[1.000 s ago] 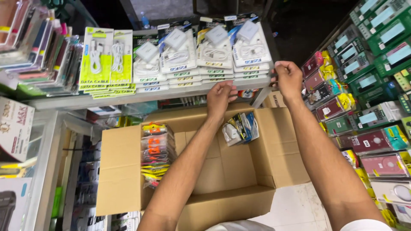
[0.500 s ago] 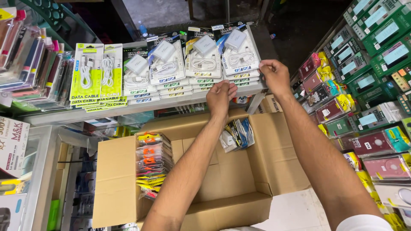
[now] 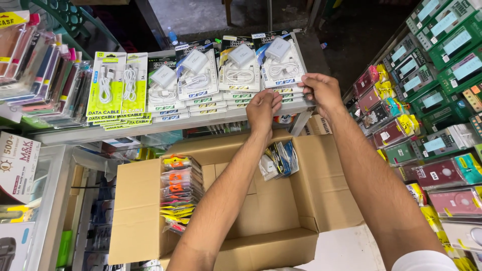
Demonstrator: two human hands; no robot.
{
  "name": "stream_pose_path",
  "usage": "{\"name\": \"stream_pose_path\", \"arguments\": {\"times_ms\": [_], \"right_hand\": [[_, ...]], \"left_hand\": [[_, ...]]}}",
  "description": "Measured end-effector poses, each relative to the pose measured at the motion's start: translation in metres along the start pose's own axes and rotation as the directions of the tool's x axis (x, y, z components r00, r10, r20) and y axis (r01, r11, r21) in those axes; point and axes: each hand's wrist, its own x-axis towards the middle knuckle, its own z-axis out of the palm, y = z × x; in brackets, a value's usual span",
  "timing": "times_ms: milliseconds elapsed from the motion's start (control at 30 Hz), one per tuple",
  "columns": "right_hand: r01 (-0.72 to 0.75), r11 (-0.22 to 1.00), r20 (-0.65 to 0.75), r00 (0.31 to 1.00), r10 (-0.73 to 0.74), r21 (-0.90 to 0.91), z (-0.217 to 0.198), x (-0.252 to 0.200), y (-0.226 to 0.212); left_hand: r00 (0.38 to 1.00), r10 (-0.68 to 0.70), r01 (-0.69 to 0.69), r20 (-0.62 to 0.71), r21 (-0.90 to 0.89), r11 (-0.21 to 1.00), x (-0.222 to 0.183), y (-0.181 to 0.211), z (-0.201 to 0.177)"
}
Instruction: Sorting through mobile phone chargers and USB cables in a cardboard box within a retail store.
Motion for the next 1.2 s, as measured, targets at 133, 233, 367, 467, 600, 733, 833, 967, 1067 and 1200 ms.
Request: {"name": "stream_pose_path", "arguments": {"times_ms": [133,233,367,467,600,733,833,967,1067,1200], "right_hand": [[-0.011,1.0,0.002,1.0,0.011,0.023,-0.002,0.004,0.002],[-0.021,1.0,-0.005,1.0,0.021,0.014,-0.002,0.002,0.001],[-0.023,0.999,0.005,1.0,0.023,0.032,-0.003,0.0,0.0],[-0.022,0.999,0.016,1.0,0.022,0.048,-0.005,-0.002,0.0],[-0.012,0.996,0.03,0.999,0.009,0.086,-0.008,0.001,0.002],[-0.013,0.995,0.033,0.999,0.01,0.097,-0.01,-0.005,0.001],[0.002,0.997,0.03,1.0,-0.005,0.077,-0.01,-0.017,-0.006],[0.029,0.995,0.034,0.999,-0.032,0.092,-0.014,-0.029,-0.009],[0.041,0.994,0.037,0.998,-0.045,0.105,-0.018,-0.045,-0.01],[0.095,0.986,0.054,0.993,-0.103,0.14,-0.019,-0.073,-0.001]], "left_hand": [[1.0,-0.007,0.007,-0.008,-0.002,1.0,0.001,0.0,0.0],[1.0,-0.015,0.014,-0.007,-0.025,1.0,0.002,0.0,0.001],[1.0,-0.023,0.025,0.021,-0.075,0.997,0.002,0.001,0.0],[0.999,-0.02,0.024,0.044,-0.087,0.996,-0.001,0.001,-0.001],[0.997,-0.009,0.015,0.07,-0.085,0.996,-0.005,0.005,0.001],[0.997,-0.001,0.007,0.081,-0.08,0.997,-0.008,0.009,0.0],[0.996,0.005,0.0,0.086,-0.057,0.998,-0.012,0.014,-0.001],[0.994,0.006,-0.005,0.105,-0.011,1.0,-0.021,0.022,-0.003],[0.991,0.024,-0.024,0.133,0.001,1.0,-0.033,0.027,-0.004],[0.977,0.055,-0.067,0.204,0.057,0.996,-0.054,0.039,-0.01]]}}
